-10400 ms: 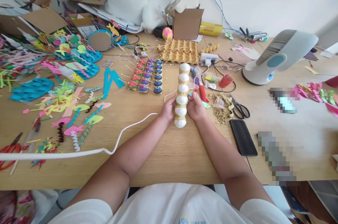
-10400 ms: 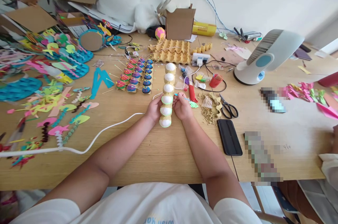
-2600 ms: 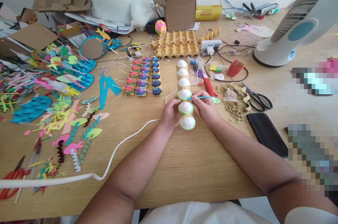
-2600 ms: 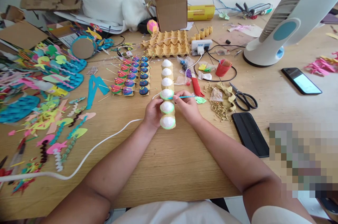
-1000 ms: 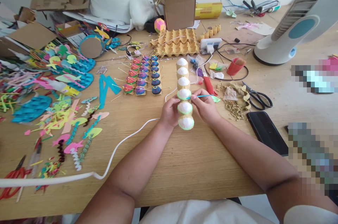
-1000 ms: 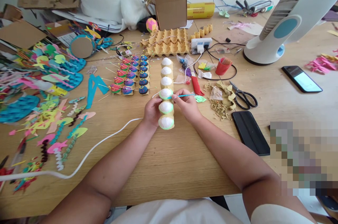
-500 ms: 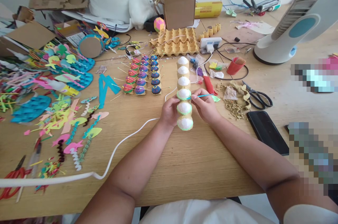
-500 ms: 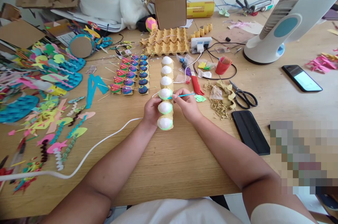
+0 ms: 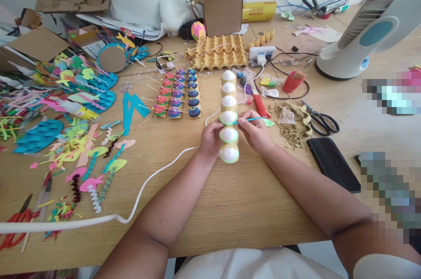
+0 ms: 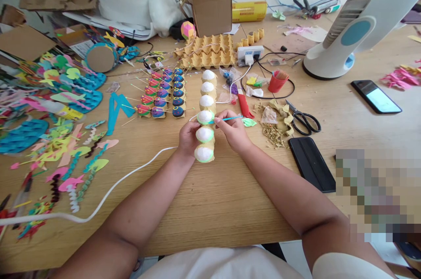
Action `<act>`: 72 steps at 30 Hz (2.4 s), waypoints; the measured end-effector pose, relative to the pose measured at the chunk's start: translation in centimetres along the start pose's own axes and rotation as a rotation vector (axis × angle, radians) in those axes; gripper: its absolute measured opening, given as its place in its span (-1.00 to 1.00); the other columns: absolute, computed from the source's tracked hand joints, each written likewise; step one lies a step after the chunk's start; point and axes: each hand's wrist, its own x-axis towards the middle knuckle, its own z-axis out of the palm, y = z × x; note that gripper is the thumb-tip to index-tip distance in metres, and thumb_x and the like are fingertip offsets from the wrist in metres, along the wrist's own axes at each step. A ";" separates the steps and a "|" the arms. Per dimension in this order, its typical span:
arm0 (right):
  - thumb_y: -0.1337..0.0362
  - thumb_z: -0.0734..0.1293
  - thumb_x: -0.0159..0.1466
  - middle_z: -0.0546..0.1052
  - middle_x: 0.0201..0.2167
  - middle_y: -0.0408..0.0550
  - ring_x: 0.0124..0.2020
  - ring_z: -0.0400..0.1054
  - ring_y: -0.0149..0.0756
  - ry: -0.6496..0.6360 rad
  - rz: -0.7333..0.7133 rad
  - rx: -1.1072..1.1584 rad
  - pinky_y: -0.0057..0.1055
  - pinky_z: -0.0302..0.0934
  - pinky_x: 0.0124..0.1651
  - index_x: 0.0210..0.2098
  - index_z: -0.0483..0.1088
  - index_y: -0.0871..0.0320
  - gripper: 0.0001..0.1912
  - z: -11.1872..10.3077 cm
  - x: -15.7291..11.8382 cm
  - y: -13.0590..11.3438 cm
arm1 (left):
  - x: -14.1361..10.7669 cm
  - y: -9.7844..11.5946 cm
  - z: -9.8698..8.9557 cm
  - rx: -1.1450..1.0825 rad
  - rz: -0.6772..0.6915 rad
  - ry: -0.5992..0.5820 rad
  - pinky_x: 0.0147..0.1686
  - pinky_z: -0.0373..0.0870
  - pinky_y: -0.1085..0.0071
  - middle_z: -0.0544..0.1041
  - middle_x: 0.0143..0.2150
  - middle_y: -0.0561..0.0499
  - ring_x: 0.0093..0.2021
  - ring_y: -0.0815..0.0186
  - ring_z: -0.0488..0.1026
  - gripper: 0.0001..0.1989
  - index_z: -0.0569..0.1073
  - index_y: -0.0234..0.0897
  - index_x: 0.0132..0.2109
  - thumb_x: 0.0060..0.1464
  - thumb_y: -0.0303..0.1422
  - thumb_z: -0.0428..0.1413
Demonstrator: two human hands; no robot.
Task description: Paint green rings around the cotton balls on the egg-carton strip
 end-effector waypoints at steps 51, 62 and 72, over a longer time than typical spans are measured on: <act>-0.18 0.66 0.10 0.54 -0.35 -0.16 -0.28 0.38 -0.32 0.006 -0.084 -0.088 -0.28 0.34 -0.11 -0.38 0.46 0.04 -0.50 0.1 0.0 0.0 | -0.3 0.1 1.2 -0.006 0.045 0.008 -0.30 0.51 0.40 0.67 -0.36 0.03 -0.43 0.33 0.56 -0.79 0.63 -0.32 -0.17 0.04 -0.48 0.15; -0.24 0.64 0.09 0.54 -0.37 -0.17 -0.32 0.39 -0.33 0.023 -0.086 -0.155 -0.30 0.38 -0.17 -0.37 0.46 0.05 -0.45 -0.1 0.1 0.0 | -0.3 -0.1 1.0 0.093 0.104 0.024 -0.31 0.47 0.42 0.66 -0.36 0.07 -0.41 0.34 0.55 -0.78 0.66 -0.27 -0.16 0.01 -0.41 0.21; -0.22 0.65 0.08 0.57 -0.35 -0.16 -0.28 0.42 -0.31 0.025 -0.076 -0.143 -0.31 0.37 -0.18 -0.35 0.51 0.04 -0.48 -0.3 0.3 0.6 | -0.2 -0.3 1.2 0.140 0.134 0.078 -0.32 0.40 0.42 0.65 -0.35 0.08 -0.39 0.36 0.54 -0.76 0.63 -0.26 -0.18 -0.07 -0.36 0.25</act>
